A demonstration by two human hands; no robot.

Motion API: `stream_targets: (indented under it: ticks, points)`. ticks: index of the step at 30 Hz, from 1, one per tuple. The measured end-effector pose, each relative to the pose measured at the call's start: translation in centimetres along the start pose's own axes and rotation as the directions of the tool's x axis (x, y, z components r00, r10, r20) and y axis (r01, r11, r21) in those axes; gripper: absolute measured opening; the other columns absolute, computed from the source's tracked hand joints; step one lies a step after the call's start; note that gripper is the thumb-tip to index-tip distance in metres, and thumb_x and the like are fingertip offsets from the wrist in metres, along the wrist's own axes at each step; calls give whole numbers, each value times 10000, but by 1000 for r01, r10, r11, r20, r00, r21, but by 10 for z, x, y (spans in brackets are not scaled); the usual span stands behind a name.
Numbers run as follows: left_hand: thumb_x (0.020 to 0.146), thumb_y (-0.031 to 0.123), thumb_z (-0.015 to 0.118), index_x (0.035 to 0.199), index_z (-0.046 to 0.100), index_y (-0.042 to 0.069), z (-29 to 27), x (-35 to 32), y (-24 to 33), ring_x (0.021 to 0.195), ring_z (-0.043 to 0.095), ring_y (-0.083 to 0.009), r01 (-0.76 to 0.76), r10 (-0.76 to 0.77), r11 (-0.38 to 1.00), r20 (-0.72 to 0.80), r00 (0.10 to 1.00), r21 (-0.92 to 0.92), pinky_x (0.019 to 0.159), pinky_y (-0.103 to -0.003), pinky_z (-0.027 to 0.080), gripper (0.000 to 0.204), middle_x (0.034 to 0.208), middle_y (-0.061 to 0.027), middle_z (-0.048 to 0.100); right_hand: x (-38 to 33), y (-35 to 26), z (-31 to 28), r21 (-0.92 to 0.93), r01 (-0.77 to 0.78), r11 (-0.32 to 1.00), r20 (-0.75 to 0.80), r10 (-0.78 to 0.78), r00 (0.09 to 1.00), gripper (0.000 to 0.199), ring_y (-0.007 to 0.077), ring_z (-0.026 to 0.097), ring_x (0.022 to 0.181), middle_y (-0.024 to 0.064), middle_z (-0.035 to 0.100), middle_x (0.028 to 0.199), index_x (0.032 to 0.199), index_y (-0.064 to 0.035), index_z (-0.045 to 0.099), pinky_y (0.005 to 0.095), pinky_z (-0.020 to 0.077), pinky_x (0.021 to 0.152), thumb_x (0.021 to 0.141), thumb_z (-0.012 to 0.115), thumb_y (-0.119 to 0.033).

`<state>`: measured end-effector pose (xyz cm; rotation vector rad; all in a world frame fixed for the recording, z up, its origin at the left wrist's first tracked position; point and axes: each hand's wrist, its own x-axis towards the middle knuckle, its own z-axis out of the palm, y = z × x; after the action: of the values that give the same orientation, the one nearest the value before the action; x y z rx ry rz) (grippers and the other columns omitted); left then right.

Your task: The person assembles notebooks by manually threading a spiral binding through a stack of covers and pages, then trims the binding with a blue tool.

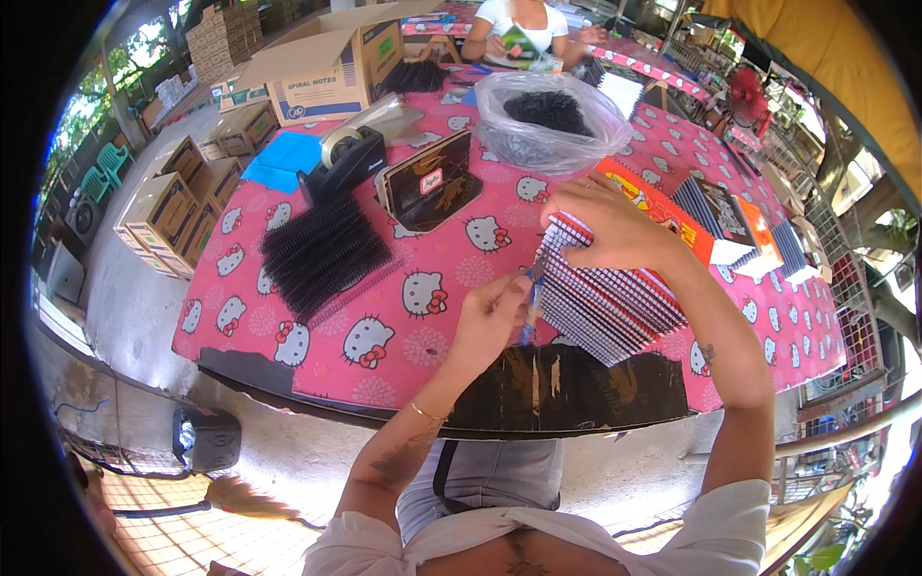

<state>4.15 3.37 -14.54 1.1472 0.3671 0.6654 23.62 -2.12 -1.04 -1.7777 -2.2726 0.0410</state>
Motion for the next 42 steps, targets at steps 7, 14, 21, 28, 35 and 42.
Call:
stream_targets:
  ticks: [7, 14, 21, 28, 35, 42]
  points:
    - [1018, 259, 506, 1093, 609, -74, 2, -1, 7, 789, 711, -237, 203, -206, 978, -45, 978, -53, 746, -343, 600, 356, 935, -150, 680, 0, -1, -1, 11, -12, 1000, 4, 12, 1000, 381, 292, 514, 1118, 57, 588, 1062, 1030, -133, 592, 466, 310, 1065, 668, 710, -155]
    - [1007, 272, 531, 1069, 611, -68, -1, -3, 0, 762, 708, -234, 72, -73, 997, -40, 997, -24, 701, -344, 600, 355, 941, -156, 682, 0, -1, 0, 15, -5, 1000, 1, 5, 1000, 382, 293, 516, 1121, 54, 592, 1065, 1036, -135, 593, 468, 314, 1063, 673, 709, -151]
    - [1004, 291, 531, 1074, 612, -60, 1, -7, 0, 772, 715, -241, -355, 580, 254, 152, 800, 900, 700, -355, 608, 367, 857, -148, 685, 0, 2, 2, 14, 12, 1000, -13, -12, 1000, 386, 289, 518, 1121, 51, 595, 1062, 1039, -139, 595, 464, 318, 1058, 671, 714, -140]
    - [1002, 300, 540, 963, 656, -50, -1, -4, -4, 599, 610, -159, 210, -224, 971, -123, 967, -119, 582, -284, 515, 371, 845, -106, 687, -1, 3, 1, 27, 9, 1000, -8, -9, 1000, 376, 289, 520, 1110, 46, 595, 1056, 1024, -133, 590, 467, 322, 1051, 672, 722, -140]
    - [1012, 283, 517, 1054, 629, -62, -4, -8, -6, 691, 671, -176, -262, 410, 512, 36, 911, 818, 691, -289, 560, 365, 860, -120, 687, 0, 3, 1, 20, 14, 1000, -9, -13, 1000, 385, 293, 514, 1113, 50, 592, 1051, 1033, -136, 587, 473, 317, 1055, 673, 725, -145]
    - [1009, 318, 534, 1071, 641, -73, -5, -5, -14, 736, 677, -178, 195, -203, 976, -78, 976, -98, 709, -302, 568, 410, 859, -113, 689, -1, 0, 0, 10, -6, 1000, 4, 6, 1000, 393, 292, 513, 1130, 49, 593, 1062, 1042, -137, 589, 474, 305, 1070, 675, 730, -143]
